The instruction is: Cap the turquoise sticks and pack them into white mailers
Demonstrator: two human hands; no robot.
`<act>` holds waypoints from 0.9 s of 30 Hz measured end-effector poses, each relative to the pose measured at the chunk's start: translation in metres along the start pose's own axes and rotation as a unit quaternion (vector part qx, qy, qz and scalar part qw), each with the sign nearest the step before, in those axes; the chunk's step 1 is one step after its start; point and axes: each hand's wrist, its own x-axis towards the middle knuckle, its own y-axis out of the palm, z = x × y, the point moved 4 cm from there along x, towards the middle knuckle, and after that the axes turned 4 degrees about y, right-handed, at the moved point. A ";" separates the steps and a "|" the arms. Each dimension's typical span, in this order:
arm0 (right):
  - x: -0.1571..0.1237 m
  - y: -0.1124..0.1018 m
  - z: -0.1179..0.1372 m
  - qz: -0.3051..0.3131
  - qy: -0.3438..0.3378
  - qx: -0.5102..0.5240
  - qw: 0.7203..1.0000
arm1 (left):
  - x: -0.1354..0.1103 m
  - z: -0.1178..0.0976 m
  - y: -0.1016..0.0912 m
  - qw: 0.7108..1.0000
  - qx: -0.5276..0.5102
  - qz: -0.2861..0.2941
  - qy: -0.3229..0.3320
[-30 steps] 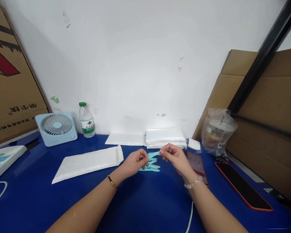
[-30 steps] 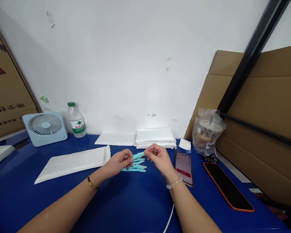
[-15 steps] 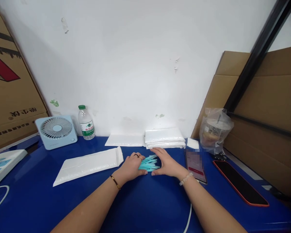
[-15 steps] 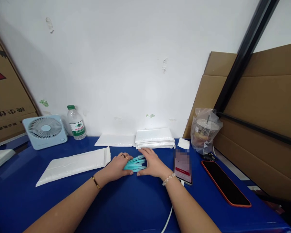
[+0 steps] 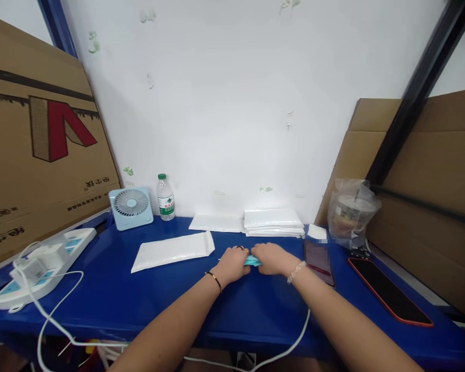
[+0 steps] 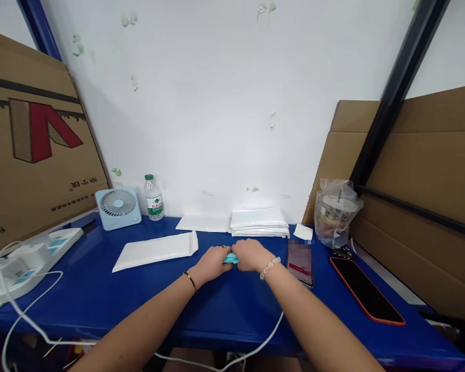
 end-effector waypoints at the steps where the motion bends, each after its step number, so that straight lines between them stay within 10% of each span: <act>1: -0.002 -0.017 0.001 -0.005 0.002 -0.005 1.000 | 0.000 -0.002 -0.003 0.999 -0.040 -0.027 -0.007; 6: -0.020 -0.118 0.010 -0.099 -0.015 0.069 0.993 | -0.001 -0.026 -0.018 0.935 -0.319 -0.146 -0.047; 9: -0.031 -0.140 0.026 -0.135 -0.078 0.158 0.975 | -0.006 -0.039 -0.018 0.899 -0.394 -0.182 -0.063; 15: -0.038 -0.079 0.043 -0.198 -0.040 0.312 0.928 | -0.022 -0.038 0.011 0.905 -0.402 -0.129 -0.060; 19: -0.050 -0.047 0.030 -0.223 0.002 0.560 0.798 | -0.030 -0.040 0.016 0.899 -0.425 -0.090 -0.056; 23: -0.072 -0.030 0.033 -0.163 -0.056 0.761 0.625 | -0.043 -0.057 0.019 0.792 -0.599 0.103 -0.056; 27: -0.088 -0.017 0.069 -0.010 -0.148 0.788 0.598 | -0.069 -0.077 0.037 0.629 -0.673 0.380 -0.079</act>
